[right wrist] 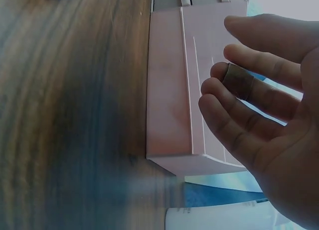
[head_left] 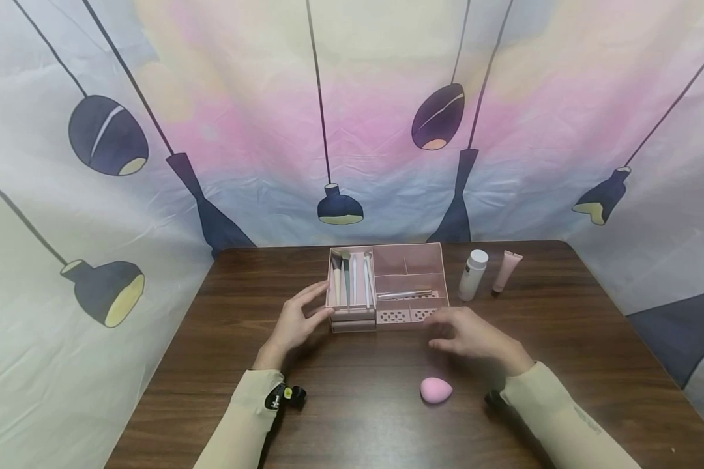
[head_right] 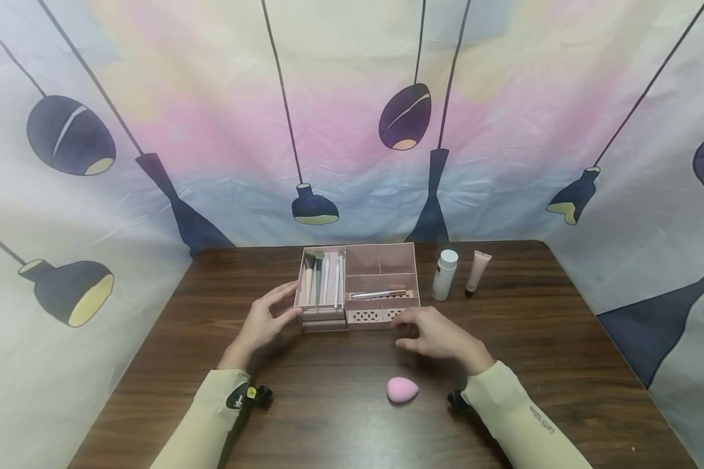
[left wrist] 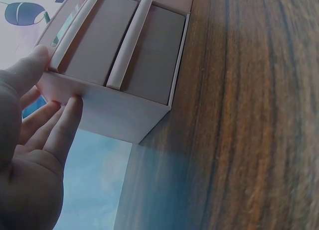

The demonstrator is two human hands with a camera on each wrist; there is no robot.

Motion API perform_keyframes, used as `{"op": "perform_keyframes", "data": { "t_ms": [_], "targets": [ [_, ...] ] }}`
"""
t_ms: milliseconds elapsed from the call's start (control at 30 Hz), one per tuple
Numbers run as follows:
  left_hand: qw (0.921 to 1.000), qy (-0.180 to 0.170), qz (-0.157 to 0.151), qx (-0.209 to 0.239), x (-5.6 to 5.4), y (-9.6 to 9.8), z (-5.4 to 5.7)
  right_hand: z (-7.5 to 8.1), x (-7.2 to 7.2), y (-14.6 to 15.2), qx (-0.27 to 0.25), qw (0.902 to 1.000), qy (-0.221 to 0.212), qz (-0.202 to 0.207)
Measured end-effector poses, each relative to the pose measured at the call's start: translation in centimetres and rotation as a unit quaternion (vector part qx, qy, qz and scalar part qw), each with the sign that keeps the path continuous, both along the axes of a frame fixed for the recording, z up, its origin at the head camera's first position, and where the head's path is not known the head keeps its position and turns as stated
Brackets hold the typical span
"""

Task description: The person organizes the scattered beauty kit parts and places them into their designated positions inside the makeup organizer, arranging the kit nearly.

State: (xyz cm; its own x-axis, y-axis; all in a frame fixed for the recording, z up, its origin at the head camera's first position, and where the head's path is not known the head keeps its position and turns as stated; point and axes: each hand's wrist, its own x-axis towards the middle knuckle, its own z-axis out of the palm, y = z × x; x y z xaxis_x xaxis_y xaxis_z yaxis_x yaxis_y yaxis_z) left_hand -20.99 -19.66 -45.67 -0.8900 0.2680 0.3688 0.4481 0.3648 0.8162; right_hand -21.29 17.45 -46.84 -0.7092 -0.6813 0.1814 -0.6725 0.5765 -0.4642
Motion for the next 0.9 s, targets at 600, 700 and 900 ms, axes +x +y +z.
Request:
{"op": "perform_keyframes", "data": {
  "t_ms": [600, 700, 900],
  "targets": [
    [0.9999, 0.007, 0.009, -0.004, 0.1, 0.1, -0.1, -0.5, 1.3, 0.1, -0.010, 0.9992, -0.011, 0.036],
    [0.9999, 0.006, 0.013, -0.001, -0.5, -0.2, -1.1, -0.4, 1.4, 0.2, -0.009, 0.9985, -0.028, 0.046],
    [0.9999, -0.001, 0.017, -0.002, -1.4, -0.7, -2.8, -0.3, 1.9, 0.2, -0.006, 0.9967, -0.066, 0.046]
  ]
}}
